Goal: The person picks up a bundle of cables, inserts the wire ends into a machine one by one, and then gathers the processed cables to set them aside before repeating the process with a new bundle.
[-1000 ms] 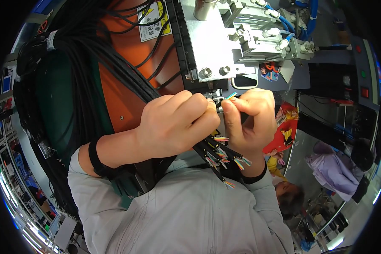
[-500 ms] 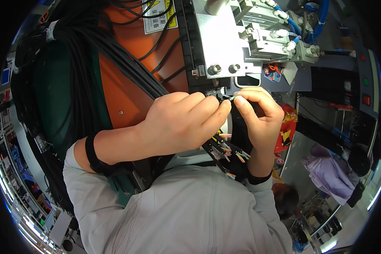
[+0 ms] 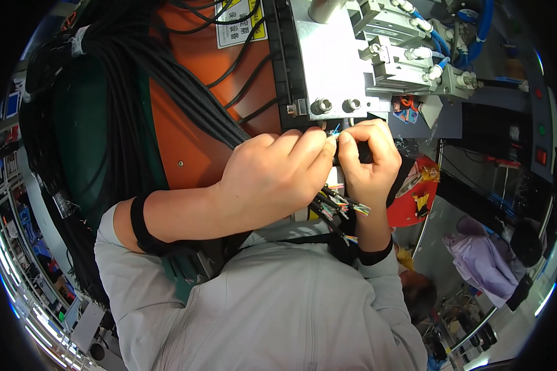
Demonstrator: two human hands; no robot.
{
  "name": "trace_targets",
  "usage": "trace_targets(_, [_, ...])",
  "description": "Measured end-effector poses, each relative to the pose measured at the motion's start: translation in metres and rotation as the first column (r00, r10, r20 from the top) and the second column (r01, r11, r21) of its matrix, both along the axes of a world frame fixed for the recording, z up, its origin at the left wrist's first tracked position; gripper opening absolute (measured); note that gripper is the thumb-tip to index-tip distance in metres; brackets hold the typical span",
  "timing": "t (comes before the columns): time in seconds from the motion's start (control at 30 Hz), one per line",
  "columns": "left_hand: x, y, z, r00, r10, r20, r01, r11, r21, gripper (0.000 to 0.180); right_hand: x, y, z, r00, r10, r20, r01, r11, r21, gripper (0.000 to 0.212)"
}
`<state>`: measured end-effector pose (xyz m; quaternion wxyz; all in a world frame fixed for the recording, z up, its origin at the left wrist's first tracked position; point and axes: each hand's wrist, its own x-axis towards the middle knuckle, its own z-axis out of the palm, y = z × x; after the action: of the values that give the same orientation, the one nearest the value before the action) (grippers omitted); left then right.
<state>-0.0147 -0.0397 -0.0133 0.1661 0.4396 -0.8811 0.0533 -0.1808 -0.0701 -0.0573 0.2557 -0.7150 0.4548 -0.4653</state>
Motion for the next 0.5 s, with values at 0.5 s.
trace_targets(0.5, [0.004,-0.011,0.001,0.987,0.007,-0.161,-0.019,0.997,-0.072,0.009,0.0,-0.003,0.01,0.995,0.044,-0.087,-0.054,0.991,-0.125,0.006])
